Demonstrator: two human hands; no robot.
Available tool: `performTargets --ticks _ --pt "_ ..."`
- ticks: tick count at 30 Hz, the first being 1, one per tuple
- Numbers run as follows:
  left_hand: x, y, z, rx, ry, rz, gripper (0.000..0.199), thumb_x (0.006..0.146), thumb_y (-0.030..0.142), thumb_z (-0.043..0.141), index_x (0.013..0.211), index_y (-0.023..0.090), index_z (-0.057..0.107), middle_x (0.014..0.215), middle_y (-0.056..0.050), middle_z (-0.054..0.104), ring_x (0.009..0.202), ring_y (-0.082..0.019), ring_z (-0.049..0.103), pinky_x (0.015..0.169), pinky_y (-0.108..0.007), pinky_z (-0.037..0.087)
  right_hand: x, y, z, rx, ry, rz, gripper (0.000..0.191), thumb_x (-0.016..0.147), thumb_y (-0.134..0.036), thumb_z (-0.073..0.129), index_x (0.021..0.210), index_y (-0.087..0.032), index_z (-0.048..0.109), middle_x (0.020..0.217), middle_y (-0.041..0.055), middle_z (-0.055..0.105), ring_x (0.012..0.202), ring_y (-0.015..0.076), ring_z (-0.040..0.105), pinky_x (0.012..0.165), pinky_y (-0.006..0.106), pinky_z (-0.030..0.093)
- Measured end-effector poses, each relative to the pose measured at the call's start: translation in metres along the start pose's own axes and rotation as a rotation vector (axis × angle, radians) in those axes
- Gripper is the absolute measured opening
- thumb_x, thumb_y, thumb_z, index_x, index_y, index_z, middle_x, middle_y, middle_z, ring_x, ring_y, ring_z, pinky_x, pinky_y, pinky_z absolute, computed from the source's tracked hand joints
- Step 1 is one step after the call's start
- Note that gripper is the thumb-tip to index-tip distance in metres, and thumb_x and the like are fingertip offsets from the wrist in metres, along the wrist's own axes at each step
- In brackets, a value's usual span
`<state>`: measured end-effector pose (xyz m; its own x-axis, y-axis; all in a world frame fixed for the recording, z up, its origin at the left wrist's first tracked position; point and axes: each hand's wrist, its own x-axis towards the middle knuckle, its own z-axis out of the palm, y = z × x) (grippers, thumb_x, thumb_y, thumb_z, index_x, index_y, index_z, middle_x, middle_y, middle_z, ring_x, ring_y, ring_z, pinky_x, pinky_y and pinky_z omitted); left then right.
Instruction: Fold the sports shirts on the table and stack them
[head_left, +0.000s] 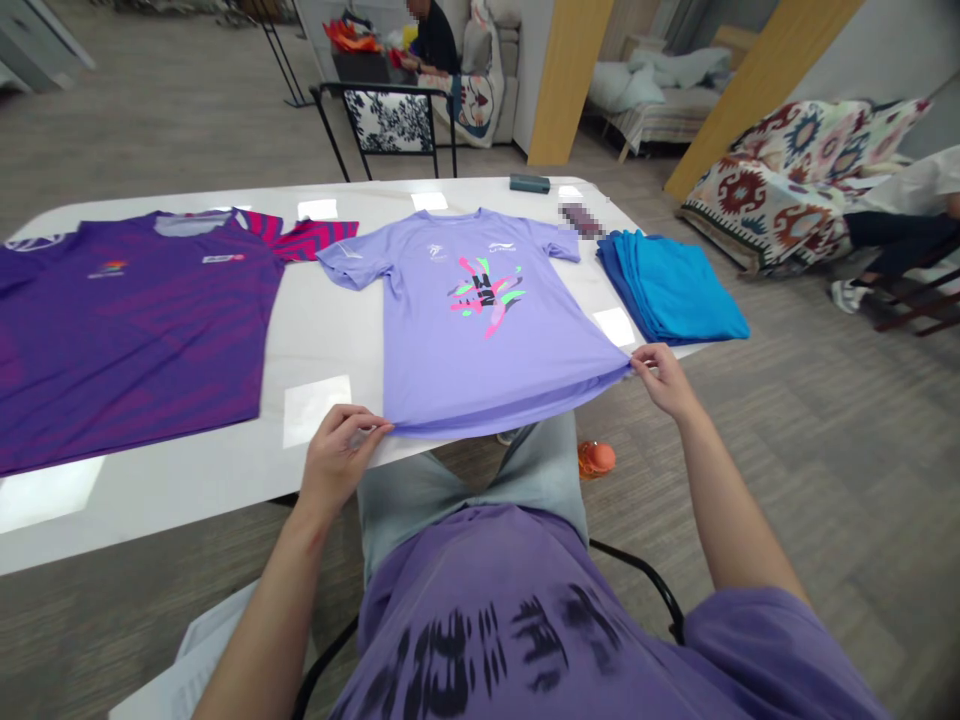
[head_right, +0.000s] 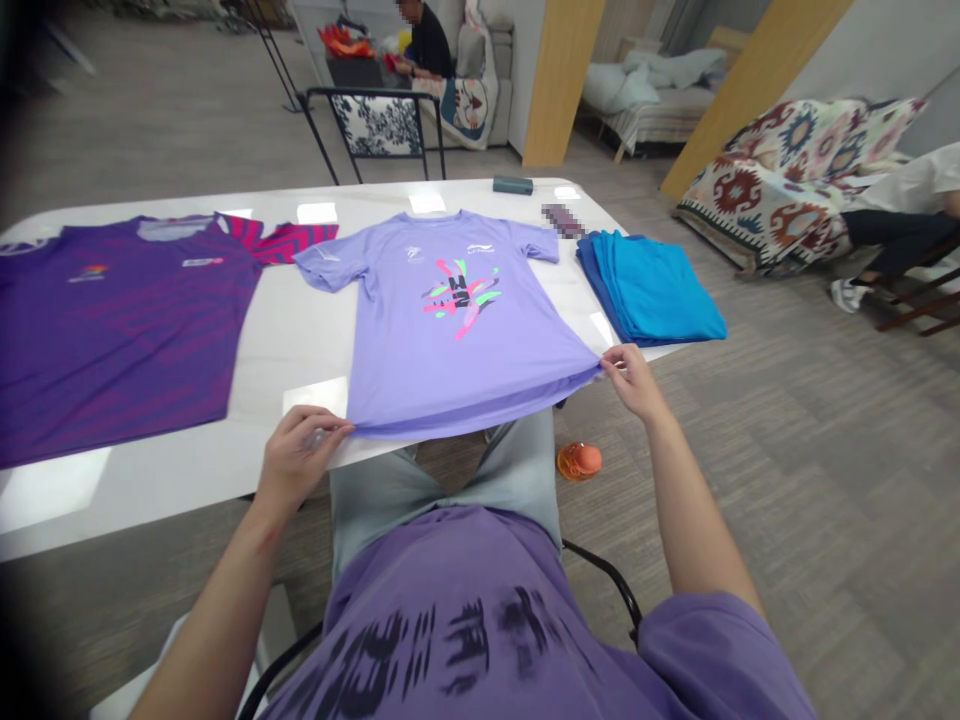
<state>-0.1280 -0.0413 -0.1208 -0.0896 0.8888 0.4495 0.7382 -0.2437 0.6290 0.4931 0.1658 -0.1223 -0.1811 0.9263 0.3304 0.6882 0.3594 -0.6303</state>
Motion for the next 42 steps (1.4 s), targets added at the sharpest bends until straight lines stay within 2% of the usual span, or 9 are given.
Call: performTargets --ticks 8,12,15,18,24,30,35,38,42 --pt "-0.023 -0.005 -0.014 0.123 -0.205 0.044 0.016 0.104 0.041 0.074 0.104 0.032 0.087 0.114 -0.009 0.079 0.108 -0.030 0.075 0.097 -0.051 0.062 -0.026 0.010 -0.007 -0.080 -0.052 -0.113 0.020 0.099 -0.058 0.071 0.104 -0.039 0.077 0.130 0.0110 0.074 0.127 0.0415 0.072 0.120 0.074 0.054" --pt "-0.001 -0.001 -0.020 0.084 -0.199 0.047 0.016 0.106 0.042 0.071 0.110 0.034 0.085 0.128 -0.009 0.078 0.122 -0.032 0.074 0.108 -0.055 0.059 -0.007 -0.002 -0.008 -0.182 -0.047 -0.125 0.024 0.098 -0.059 0.074 0.110 -0.038 0.079 0.133 0.0102 0.076 0.128 0.0436 0.072 0.116 0.076 0.054" --pt "0.060 -0.016 -0.018 0.045 -0.118 0.040 0.023 0.109 0.040 0.065 0.126 0.030 0.079 0.134 -0.009 0.077 0.129 -0.030 0.072 0.118 -0.052 0.056 0.043 -0.022 0.002 -0.227 -0.007 -0.113 0.032 0.104 -0.060 0.067 0.121 -0.035 0.079 0.125 0.0126 0.079 0.123 0.0433 0.074 0.111 0.073 0.057" --pt "0.157 -0.054 -0.001 0.067 -0.047 0.041 0.037 0.113 0.044 0.055 0.141 0.025 0.072 0.143 -0.011 0.074 0.138 -0.029 0.068 0.127 -0.049 0.050 0.124 -0.043 0.032 -0.182 -0.051 -0.146 0.042 0.109 -0.060 0.058 0.135 -0.032 0.076 0.132 0.0140 0.079 0.126 0.0412 0.074 0.109 0.065 0.061" --pt "0.358 -0.146 0.078 0.169 -0.152 -0.031 0.059 0.117 0.046 0.031 0.157 0.014 0.062 0.158 -0.018 0.066 0.154 -0.026 0.058 0.136 -0.045 0.041 0.323 -0.048 0.133 -0.228 -0.158 -0.096 0.061 0.113 -0.063 0.042 0.152 -0.024 0.069 0.153 0.0146 0.072 0.140 0.0378 0.069 0.125 0.066 0.054" --pt "0.433 -0.205 0.139 0.440 -0.322 -0.206 0.086 0.112 0.072 0.036 0.180 0.020 0.040 0.186 -0.015 0.036 0.177 -0.038 0.023 0.143 -0.066 0.018 0.439 -0.011 0.205 -0.377 -0.280 0.026 0.076 0.106 -0.075 0.055 0.165 -0.029 0.061 0.180 0.0132 0.047 0.168 0.0504 0.038 0.129 0.095 0.011" --pt "0.459 -0.228 0.130 0.495 -0.342 -0.270 0.097 0.102 0.089 0.041 0.181 0.033 0.040 0.192 -0.009 0.020 0.179 -0.043 0.011 0.141 -0.073 0.008 0.470 0.001 0.214 -0.531 -0.355 0.072 0.088 0.107 -0.086 0.039 0.181 -0.037 0.037 0.191 0.0106 0.024 0.175 0.0508 0.020 0.127 0.096 0.006" --pt "0.461 -0.223 0.116 0.360 -0.245 -0.266 0.085 0.107 0.080 0.041 0.178 0.033 0.046 0.189 -0.011 0.029 0.177 -0.041 0.020 0.141 -0.069 0.012 0.469 -0.020 0.208 -0.559 -0.354 0.070 0.081 0.113 -0.076 0.031 0.182 -0.033 0.033 0.190 0.0120 0.026 0.175 0.0488 0.021 0.128 0.094 0.006" --pt "0.431 -0.222 0.077 0.316 0.047 -0.218 0.062 0.111 0.061 0.047 0.162 0.029 0.062 0.166 -0.015 0.057 0.160 -0.039 0.045 0.138 -0.065 0.026 0.391 -0.091 0.189 -0.476 -0.152 -0.121 0.069 0.117 -0.058 0.039 0.172 -0.018 0.051 0.169 0.0214 0.057 0.159 0.0431 0.050 0.134 0.075 0.029"
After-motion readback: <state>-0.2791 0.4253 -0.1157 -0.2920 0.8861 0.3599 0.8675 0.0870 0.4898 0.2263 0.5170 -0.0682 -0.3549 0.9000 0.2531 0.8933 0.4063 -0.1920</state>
